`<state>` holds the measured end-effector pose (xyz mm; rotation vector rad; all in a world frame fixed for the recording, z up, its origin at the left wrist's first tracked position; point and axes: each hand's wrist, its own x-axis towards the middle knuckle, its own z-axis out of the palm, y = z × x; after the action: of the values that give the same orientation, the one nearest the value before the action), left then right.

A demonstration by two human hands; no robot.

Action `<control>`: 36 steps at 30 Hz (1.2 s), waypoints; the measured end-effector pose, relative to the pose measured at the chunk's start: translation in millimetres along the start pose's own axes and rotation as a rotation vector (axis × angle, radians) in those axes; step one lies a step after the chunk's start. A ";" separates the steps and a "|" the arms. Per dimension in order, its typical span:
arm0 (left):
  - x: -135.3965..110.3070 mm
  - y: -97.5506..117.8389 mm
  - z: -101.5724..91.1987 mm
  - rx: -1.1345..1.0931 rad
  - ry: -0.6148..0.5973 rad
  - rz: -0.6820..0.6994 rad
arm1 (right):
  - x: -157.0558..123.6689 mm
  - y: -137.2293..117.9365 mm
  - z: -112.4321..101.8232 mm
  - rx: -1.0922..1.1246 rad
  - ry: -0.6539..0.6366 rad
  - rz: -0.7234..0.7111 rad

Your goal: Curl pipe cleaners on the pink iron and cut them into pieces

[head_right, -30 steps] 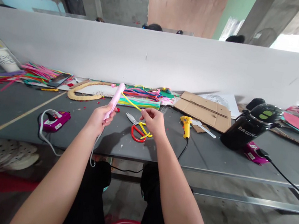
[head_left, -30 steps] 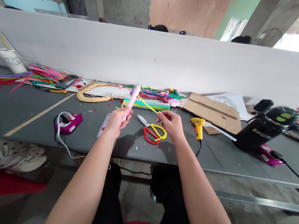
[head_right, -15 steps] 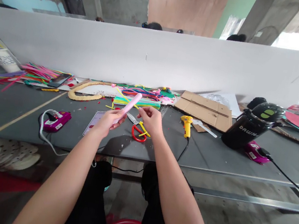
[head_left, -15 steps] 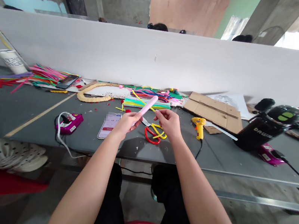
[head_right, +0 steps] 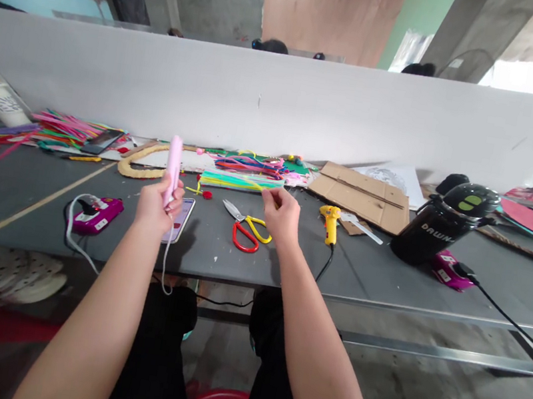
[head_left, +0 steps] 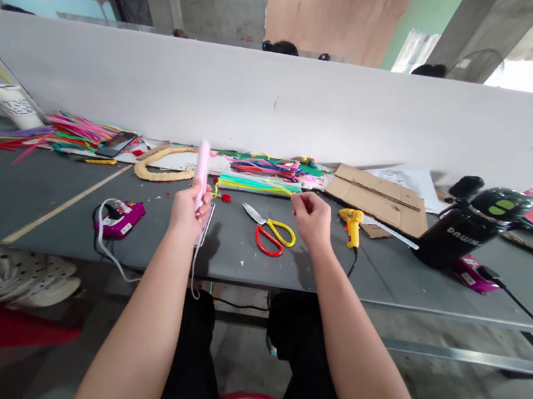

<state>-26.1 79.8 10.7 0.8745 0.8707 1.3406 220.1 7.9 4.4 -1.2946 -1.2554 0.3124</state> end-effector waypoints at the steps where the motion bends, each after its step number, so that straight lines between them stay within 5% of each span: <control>1: -0.1 1.3 -1.6 -0.004 0.021 0.010 | 0.5 0.7 -2.1 0.031 0.007 0.014; 3: -1.9 0.5 -2.0 0.030 -0.018 -0.023 | 0.9 0.5 -4.2 0.093 0.017 0.028; 8: -12.3 -13.5 10.2 0.220 -0.346 -0.177 | -0.1 -5.1 3.1 0.159 0.040 0.032; 15: -20.9 -24.6 29.8 0.319 -0.451 -0.189 | -2.2 -3.9 19.5 0.160 -0.054 0.026; 24: -20.2 -26.0 35.9 0.372 -0.334 -0.087 | -6.7 -1.0 26.4 0.050 -0.162 0.003; 36: -1.1 -12.7 12.0 0.285 -0.166 -0.024 | -2.9 8.1 10.0 -0.164 -0.177 -0.021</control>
<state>-9.9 77.9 4.3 1.1753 0.9519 1.1209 214.5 13.7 -6.1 -1.4159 -1.4681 0.3204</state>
